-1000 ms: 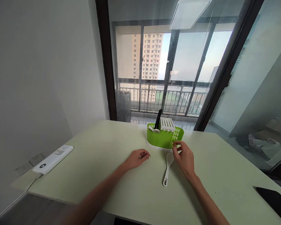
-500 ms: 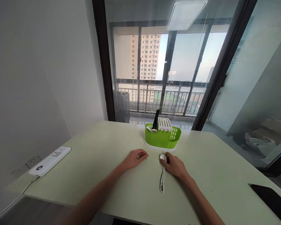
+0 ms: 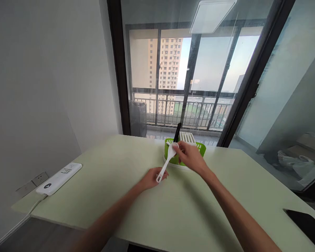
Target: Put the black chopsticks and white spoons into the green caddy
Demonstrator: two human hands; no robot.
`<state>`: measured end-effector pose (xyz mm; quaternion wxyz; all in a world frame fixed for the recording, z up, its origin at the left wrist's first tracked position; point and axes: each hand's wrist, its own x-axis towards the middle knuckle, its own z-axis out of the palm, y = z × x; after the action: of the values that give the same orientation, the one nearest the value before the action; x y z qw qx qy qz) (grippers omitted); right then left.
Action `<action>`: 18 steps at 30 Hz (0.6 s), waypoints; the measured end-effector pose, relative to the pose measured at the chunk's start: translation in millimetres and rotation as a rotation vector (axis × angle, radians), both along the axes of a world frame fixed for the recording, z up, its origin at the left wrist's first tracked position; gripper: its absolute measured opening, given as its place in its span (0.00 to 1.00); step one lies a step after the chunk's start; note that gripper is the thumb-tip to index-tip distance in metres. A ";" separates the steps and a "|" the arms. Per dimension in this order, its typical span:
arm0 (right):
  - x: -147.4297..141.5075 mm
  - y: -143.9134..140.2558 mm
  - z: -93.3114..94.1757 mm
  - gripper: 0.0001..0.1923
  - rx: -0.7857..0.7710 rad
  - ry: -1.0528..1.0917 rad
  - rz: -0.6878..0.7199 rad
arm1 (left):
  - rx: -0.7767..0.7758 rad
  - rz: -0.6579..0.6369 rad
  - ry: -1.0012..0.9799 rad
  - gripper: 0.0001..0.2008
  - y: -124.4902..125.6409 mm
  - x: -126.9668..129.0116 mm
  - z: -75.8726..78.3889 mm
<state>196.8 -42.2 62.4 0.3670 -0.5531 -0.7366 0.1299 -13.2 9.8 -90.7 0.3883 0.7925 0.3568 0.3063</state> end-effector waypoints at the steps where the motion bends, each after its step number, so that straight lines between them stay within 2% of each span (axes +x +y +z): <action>1: 0.7 3.1 14.5 0.23 0.054 -0.004 -0.076 | -0.010 0.000 -0.013 0.12 0.2 -0.1 -0.9; 3: 2.5 12.3 38.7 0.22 0.171 -0.050 -0.232 | -0.010 0.008 -0.024 0.12 0.4 -0.2 -2.3; 5: 3.9 24.9 54.8 0.21 0.273 -0.148 -0.381 | -0.003 0.009 -0.025 0.12 0.3 -0.5 -2.8; 7: 3.7 38.6 62.9 0.19 0.321 -0.280 -0.508 | 0.004 0.006 -0.027 0.12 -0.2 -0.8 -2.7; 9: 0.9 51.2 63.9 0.20 0.308 -0.418 -0.574 | 0.015 0.002 -0.038 0.12 -1.0 -1.1 -2.2; 14: -15.5 75.2 48.1 0.23 0.141 -0.682 -0.512 | -0.001 -0.001 -0.029 0.11 -2.4 -1.2 -1.0; 18: -30.0 92.5 31.9 0.21 0.040 -0.772 -0.449 | -0.009 0.003 -0.027 0.12 -2.4 -1.0 -1.8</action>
<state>166.8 50.3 94.3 0.0948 -0.7000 -0.6836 -0.1835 -14.2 7.3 -92.5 0.3964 0.7859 0.3542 0.3159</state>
